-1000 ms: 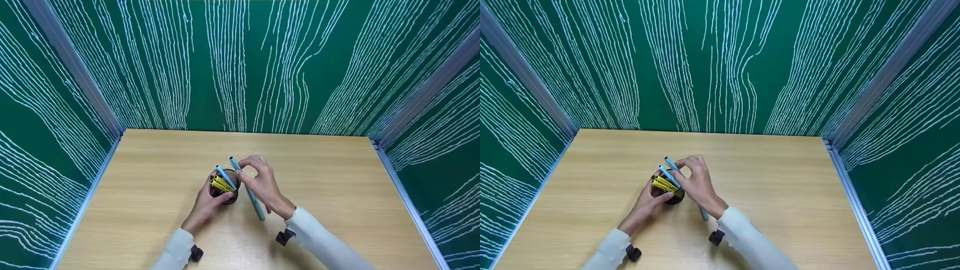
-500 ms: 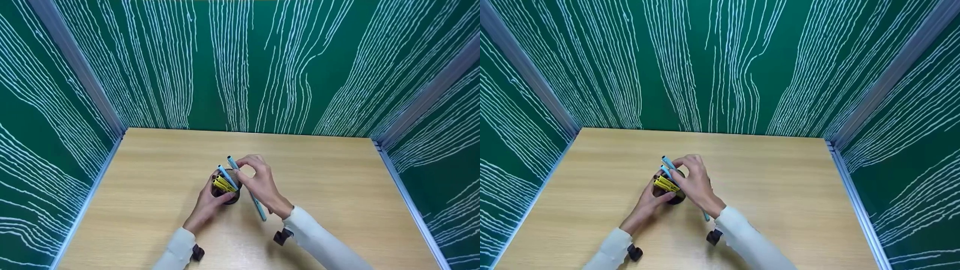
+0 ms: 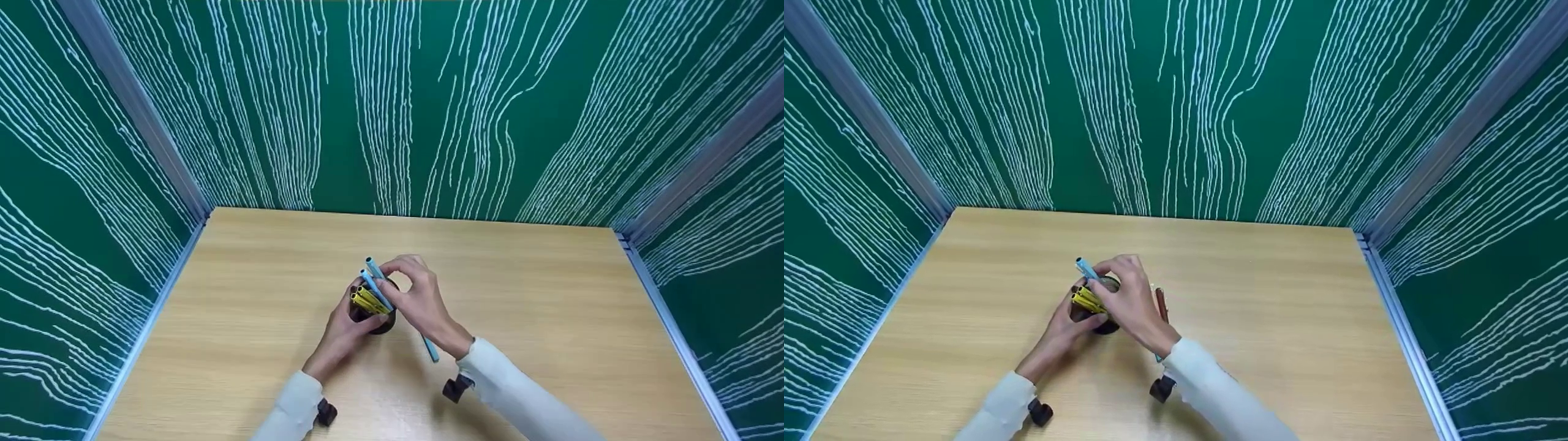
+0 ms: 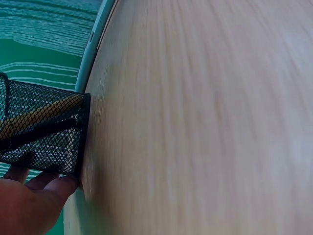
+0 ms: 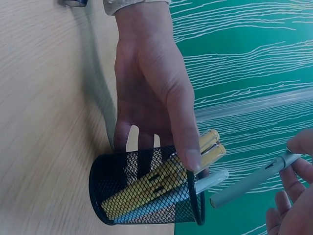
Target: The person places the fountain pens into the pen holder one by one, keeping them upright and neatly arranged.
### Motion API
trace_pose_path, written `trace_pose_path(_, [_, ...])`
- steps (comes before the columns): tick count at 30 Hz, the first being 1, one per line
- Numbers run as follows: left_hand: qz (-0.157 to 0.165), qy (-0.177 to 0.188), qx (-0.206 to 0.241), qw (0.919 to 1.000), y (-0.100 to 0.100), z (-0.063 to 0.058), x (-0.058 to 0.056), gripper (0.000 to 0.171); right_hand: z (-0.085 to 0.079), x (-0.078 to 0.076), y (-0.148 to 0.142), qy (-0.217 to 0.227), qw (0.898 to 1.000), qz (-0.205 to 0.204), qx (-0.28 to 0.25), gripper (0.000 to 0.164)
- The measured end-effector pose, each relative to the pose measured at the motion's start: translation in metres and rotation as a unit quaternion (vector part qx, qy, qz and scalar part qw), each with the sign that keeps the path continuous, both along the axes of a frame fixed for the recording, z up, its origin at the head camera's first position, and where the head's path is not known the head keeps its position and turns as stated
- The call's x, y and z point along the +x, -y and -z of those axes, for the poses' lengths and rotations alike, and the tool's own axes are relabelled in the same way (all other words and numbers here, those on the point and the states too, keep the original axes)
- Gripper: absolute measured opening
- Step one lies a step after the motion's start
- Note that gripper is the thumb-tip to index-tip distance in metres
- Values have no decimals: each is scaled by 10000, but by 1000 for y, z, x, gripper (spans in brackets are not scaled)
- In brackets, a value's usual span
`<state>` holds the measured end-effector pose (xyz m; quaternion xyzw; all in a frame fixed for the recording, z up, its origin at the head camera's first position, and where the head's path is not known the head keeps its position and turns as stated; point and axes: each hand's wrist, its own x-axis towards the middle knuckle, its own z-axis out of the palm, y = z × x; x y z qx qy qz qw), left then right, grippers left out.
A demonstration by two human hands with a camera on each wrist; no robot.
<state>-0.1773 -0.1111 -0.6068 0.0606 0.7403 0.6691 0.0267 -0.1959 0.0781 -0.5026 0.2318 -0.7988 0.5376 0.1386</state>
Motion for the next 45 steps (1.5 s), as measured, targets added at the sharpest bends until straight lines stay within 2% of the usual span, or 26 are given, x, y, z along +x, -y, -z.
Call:
trace_pose_path(7, [-34, -17, -51, 10000, -2, 0, 0, 94, 3, 0, 5, 29, 9999, -150, -64, 16])
trace_pose_path(19, [19, -268, 20, 9996, -1, 0, -1, 90, 21, 2, 5, 261, 9990, -3, 374, 16])
trace_pose_path(31, [3, -145, -188, 9997, 0, 0, 0, 96, 34, 3, 5, 129, 9967, 31, 800, 15])
trace_pose_path(40, [-47, -82, -31, 10000, -1, 0, 0, 92, 34, 3, -2, 378, 9972, -99, 634, 15])
trace_pose_path(45, [-66, -59, 30, 10000, -1, 1, -1, 92, 38, 2, -11, 555, 9967, -43, 597, 13])
